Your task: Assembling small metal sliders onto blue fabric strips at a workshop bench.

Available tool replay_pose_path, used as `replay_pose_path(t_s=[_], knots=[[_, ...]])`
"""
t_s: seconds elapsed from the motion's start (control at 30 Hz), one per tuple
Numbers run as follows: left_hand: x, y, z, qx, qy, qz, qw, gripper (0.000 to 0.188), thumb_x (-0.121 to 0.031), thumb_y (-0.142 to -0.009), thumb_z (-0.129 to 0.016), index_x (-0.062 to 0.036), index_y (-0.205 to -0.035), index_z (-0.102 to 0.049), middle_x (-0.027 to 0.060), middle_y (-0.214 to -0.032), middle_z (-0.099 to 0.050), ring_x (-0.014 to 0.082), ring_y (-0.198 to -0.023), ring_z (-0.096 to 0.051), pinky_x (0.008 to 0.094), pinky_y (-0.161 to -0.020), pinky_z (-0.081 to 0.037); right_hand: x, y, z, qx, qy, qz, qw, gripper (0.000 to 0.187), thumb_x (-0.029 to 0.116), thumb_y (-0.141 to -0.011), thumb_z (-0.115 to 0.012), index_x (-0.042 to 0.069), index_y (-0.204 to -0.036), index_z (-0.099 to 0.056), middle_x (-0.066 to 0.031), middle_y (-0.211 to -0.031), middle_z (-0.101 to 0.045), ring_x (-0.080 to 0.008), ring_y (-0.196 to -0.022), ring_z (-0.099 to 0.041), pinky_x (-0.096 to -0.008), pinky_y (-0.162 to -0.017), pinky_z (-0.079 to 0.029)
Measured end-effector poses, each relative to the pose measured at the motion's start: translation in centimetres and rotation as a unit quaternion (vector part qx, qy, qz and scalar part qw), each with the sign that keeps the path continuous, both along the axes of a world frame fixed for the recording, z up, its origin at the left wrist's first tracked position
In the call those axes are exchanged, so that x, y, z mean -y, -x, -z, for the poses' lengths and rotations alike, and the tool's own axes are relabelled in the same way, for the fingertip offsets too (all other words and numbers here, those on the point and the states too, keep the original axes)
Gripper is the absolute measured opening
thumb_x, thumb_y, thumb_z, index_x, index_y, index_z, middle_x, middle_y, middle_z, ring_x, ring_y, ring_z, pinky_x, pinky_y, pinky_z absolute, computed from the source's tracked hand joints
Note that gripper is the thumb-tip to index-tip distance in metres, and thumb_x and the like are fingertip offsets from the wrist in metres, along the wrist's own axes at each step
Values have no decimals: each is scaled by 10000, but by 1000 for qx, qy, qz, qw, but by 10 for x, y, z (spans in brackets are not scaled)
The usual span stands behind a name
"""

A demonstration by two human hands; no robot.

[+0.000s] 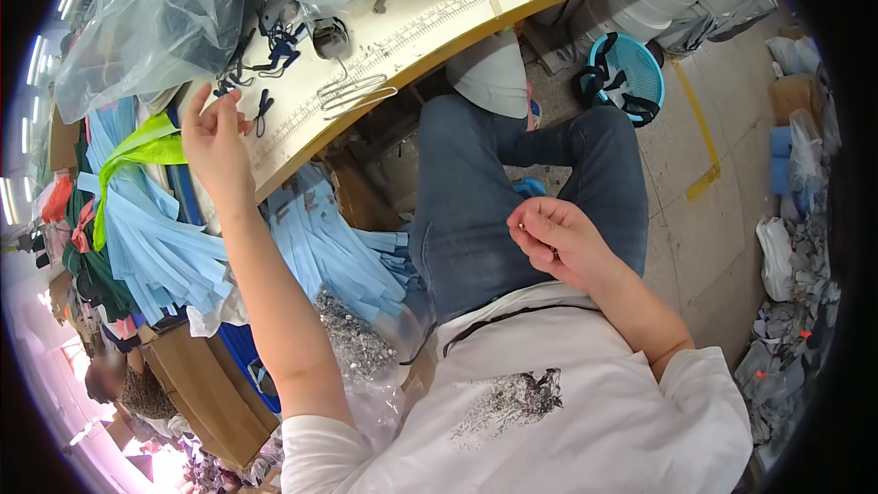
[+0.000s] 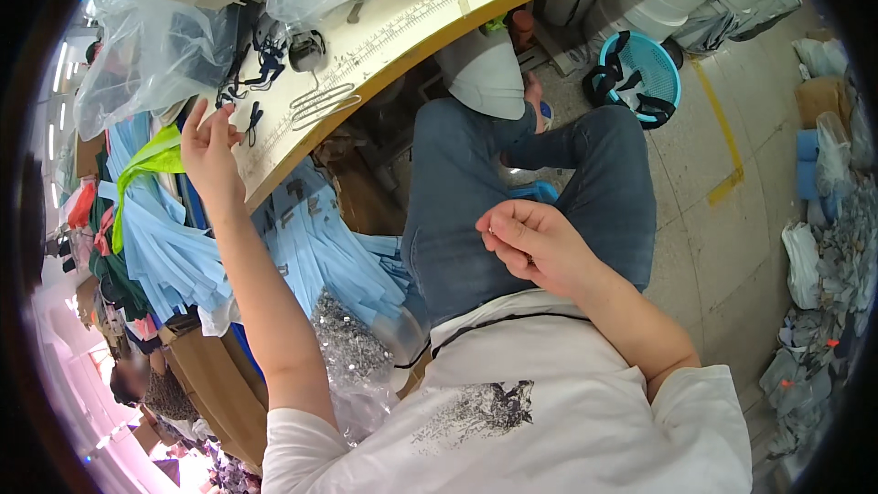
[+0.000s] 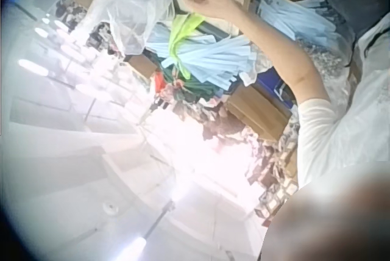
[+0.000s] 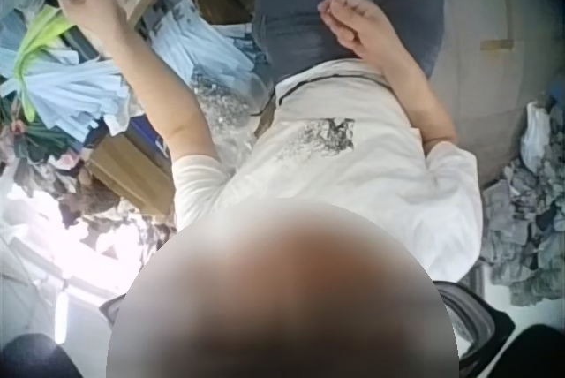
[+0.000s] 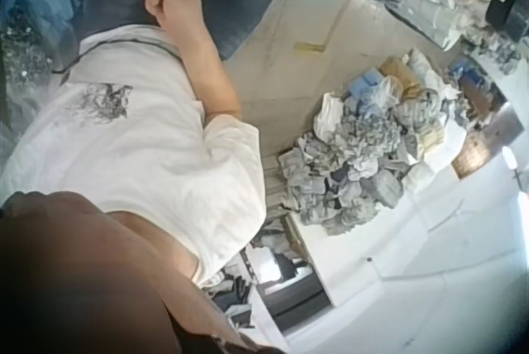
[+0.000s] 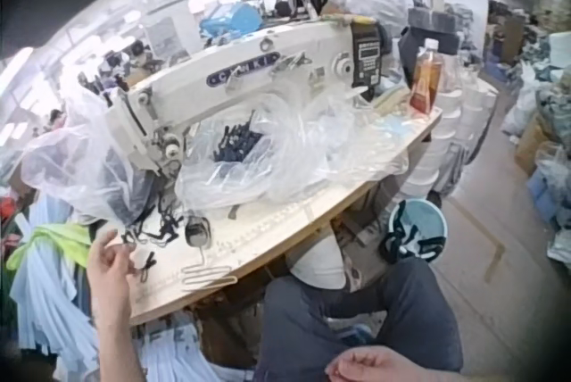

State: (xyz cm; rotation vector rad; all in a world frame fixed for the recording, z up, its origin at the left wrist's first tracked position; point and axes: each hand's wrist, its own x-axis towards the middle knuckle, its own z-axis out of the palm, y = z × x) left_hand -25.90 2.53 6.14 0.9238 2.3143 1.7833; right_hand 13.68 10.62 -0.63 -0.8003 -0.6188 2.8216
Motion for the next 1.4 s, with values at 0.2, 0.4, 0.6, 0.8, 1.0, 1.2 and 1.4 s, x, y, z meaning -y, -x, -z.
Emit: replay_pose_path(t_s=[0.2, 0.4, 0.6, 0.8, 1.0, 1.2, 1.4], knots=[[2, 21, -3, 167, -93, 15, 982, 240, -82, -923, -618, 28, -1136, -609, 107, -982, -671, 101, -718, -563, 231, -643, -489, 3, -2, -1, 7, 17, -2, 1000, 193, 182, -986, -547, 6, -1049, -598, 2, -800, -516, -28, -577, -396, -162, -455, -300], [-4, 31, -12, 166, -191, 47, 966, 206, -85, -924, -619, 18, -1103, -612, 97, -970, -669, 108, -734, -552, 236, -657, -462, 2, -9, 3, -7, 1, 4, 1000, 200, 149, -974, -563, 2, -1108, -589, -31, -867, -558, -26, -594, -433, -166, -452, -303], [15, -61, -52, 247, -202, 212, 924, 325, -35, -946, -526, 64, -1256, -520, 100, -1034, -602, 122, -837, -525, 249, -686, -440, -5, -5, -1, -39, 31, 41, 998, 224, 101, -957, -578, -9, -1152, -591, -106, -923, -611, -27, -581, -442, -164, -440, -288], [31, -198, 5, 395, -69, 170, 900, 146, -77, -931, -600, 1, -1052, -624, 103, -918, -636, 77, -627, -498, 193, -517, -363, -8, -4, -3, -59, -4, 42, 997, 203, 103, -950, -589, 1, -1122, -624, -84, -923, -633, -22, -539, -418, -164, -424, -275], [39, -252, 34, 410, -48, 265, 871, 159, 108, -860, -616, 42, -1004, -622, 126, -1032, -628, 120, -842, -594, 201, -700, -478, -6, -8, -12, -35, -65, 38, 997, 207, 132, -940, -615, 6, -1103, -637, -56, -879, -649, -26, -501, -397, -175, -424, -278], [37, -260, 37, 380, -60, 275, 881, 200, 156, -829, -622, 43, -994, -623, 128, -1043, -615, 137, -901, -601, 216, -777, -480, -3, -11, -14, -28, -111, 40, 993, 152, 115, -935, -624, 3, -1038, -620, -32, -836, -639, -15, -494, -386, -180, -417, -264], [38, -262, 34, 310, -26, 279, 909, 180, 138, -838, -625, 50, -994, -616, 127, -1047, -616, 130, -909, -597, 207, -773, -474, 1, -9, -16, -8, -178, 61, 982, 136, 69, -917, -638, 5, -1036, -625, -18, -832, -620, 1, -530, -398, -175, -433, -273]])
